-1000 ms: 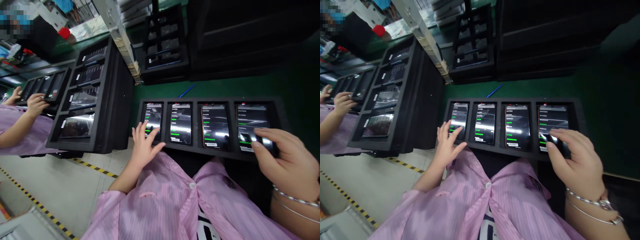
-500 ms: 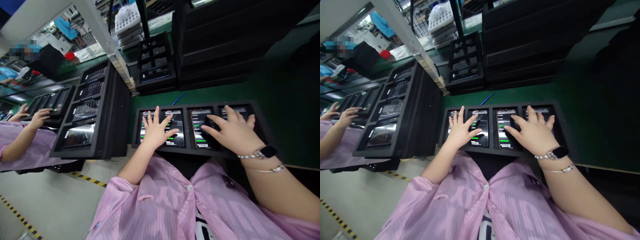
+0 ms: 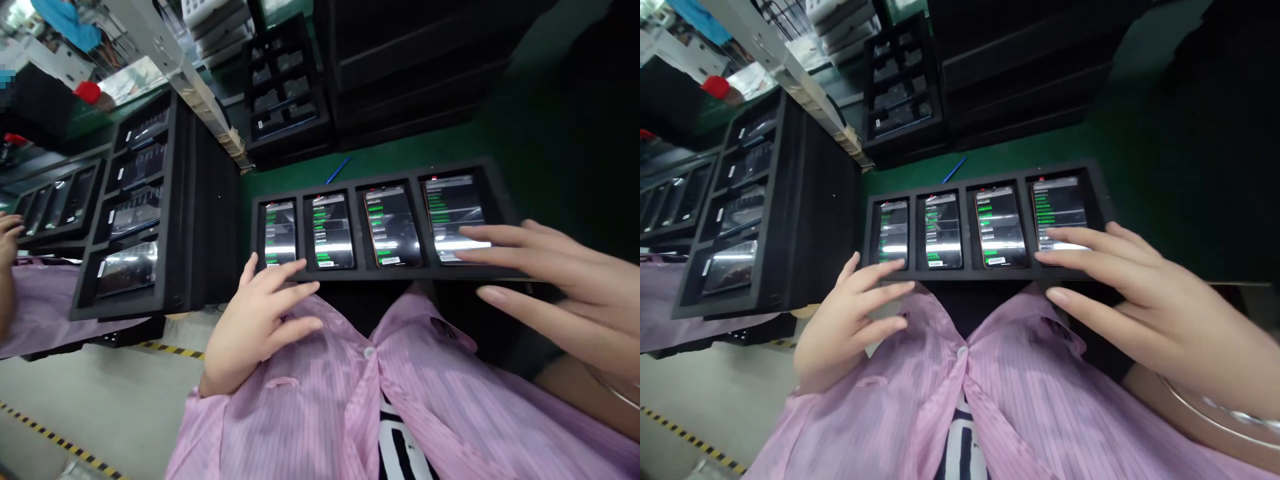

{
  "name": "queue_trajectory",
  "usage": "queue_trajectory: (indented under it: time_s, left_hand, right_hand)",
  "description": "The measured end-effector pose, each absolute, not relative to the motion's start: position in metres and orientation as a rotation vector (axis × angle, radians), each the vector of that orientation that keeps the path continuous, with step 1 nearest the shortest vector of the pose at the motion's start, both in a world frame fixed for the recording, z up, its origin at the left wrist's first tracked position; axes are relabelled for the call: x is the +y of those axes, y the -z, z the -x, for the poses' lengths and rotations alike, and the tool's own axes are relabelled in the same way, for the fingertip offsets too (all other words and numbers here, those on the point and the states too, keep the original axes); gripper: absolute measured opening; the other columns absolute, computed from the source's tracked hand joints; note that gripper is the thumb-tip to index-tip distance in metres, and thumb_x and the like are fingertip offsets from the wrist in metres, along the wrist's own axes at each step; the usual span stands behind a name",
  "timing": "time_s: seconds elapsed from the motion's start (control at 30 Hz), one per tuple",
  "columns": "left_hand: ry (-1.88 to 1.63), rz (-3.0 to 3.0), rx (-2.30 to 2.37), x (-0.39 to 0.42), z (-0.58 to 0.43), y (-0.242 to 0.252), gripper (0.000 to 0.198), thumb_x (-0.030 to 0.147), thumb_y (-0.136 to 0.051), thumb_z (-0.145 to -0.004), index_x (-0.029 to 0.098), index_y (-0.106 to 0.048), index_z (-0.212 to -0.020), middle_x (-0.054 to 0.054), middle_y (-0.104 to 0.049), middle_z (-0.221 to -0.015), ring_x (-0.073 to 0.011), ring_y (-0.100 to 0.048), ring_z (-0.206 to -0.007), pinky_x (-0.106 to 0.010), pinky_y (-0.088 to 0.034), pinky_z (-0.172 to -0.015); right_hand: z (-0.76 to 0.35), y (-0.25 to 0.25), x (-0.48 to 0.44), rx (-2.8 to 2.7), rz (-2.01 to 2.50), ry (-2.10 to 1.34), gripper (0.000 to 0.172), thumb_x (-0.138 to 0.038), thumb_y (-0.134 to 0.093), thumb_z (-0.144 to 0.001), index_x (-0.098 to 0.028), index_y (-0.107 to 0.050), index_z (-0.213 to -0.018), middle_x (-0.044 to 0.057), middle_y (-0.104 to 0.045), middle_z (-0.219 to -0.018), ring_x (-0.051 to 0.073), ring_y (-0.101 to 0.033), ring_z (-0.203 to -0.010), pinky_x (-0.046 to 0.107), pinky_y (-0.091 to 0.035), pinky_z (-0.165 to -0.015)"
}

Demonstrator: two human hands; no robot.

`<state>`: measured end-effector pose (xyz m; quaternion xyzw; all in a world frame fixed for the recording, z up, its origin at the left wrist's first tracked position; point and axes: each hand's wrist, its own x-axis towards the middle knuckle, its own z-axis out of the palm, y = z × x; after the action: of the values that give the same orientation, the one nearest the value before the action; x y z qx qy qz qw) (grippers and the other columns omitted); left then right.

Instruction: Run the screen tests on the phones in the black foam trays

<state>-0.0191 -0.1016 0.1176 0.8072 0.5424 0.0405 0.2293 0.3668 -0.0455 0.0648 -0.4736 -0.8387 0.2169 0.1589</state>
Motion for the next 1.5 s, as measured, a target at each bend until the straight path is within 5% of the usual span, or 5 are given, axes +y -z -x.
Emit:
queue_trajectory:
  time_s: [0.43, 0.7, 0.93, 1.17, 1.5]
  left_hand:
    - [-0.04, -2.177, 1.877, -0.076, -0.004, -0.022, 0.055, 0.062, -0.068, -0.093, 0.034, -0.066, -0.141, -0.016, -0.037, -0.167, -0.0436, -0.04, -0.148, -0.082, -0.02, -0.12]
    - [-0.066, -2.092, 2.005, 0.005, -0.004, -0.005, 0.051, 0.064, -0.069, -0.092, 0.042, -0.069, -0.137, -0.009, -0.036, -0.169, -0.0512, -0.038, -0.148, -0.087, -0.008, -0.118]
    - [-0.408, -2.205, 2.021, -0.017, -0.005, -0.022, 0.062, 0.064, -0.066, -0.094, 0.037, -0.058, -0.148, -0.011, -0.02, -0.175, -0.0442, -0.029, -0.156, -0.077, -0.012, -0.124]
    - [-0.385, -2.257, 1.939, -0.052, -0.002, -0.008, 0.064, 0.068, -0.064, -0.093, 0.03, -0.061, -0.145, -0.014, -0.035, -0.169, -0.0407, -0.029, -0.157, -0.067, -0.014, -0.128]
    - [-0.233, -2.245, 1.963, -0.049, -0.01, 0.011, 0.083, 0.075, -0.065, -0.088, 0.026, -0.052, -0.154, -0.015, -0.035, -0.169, -0.0445, -0.022, -0.159, -0.068, -0.013, -0.129]
  right_hand:
    - [-0.329, 0.009, -0.029, -2.477, 1.494, -0.355, 0.058, -0.063, -0.042, -0.102, -0.022, -0.072, -0.129, 0.025, -0.044, -0.154, 0.057, -0.049, -0.132, 0.089, -0.032, -0.102]
    - [-0.317, 0.029, 0.047, -2.418, 1.671, -0.421, 0.064, -0.078, -0.06, -0.091, -0.027, -0.074, -0.127, 0.021, -0.04, -0.158, 0.062, -0.042, -0.133, 0.092, -0.025, -0.1]
    - [-0.314, -0.003, 0.026, -2.308, 1.522, -0.387, 0.053, -0.056, -0.05, -0.102, -0.029, -0.058, -0.147, 0.013, -0.03, -0.168, 0.05, -0.023, -0.155, 0.077, -0.026, -0.12]
    - [-0.306, 0.017, -0.023, -2.348, 1.197, -0.423, 0.053, -0.045, -0.049, -0.105, -0.019, -0.048, -0.152, 0.016, -0.058, -0.148, 0.04, -0.043, -0.148, 0.072, -0.024, -0.125]
    - [-0.295, 0.036, -0.028, -2.374, 1.19, -0.199, 0.061, -0.052, -0.055, -0.104, -0.013, -0.047, -0.15, 0.019, -0.058, -0.148, 0.039, -0.045, -0.146, 0.063, -0.036, -0.122]
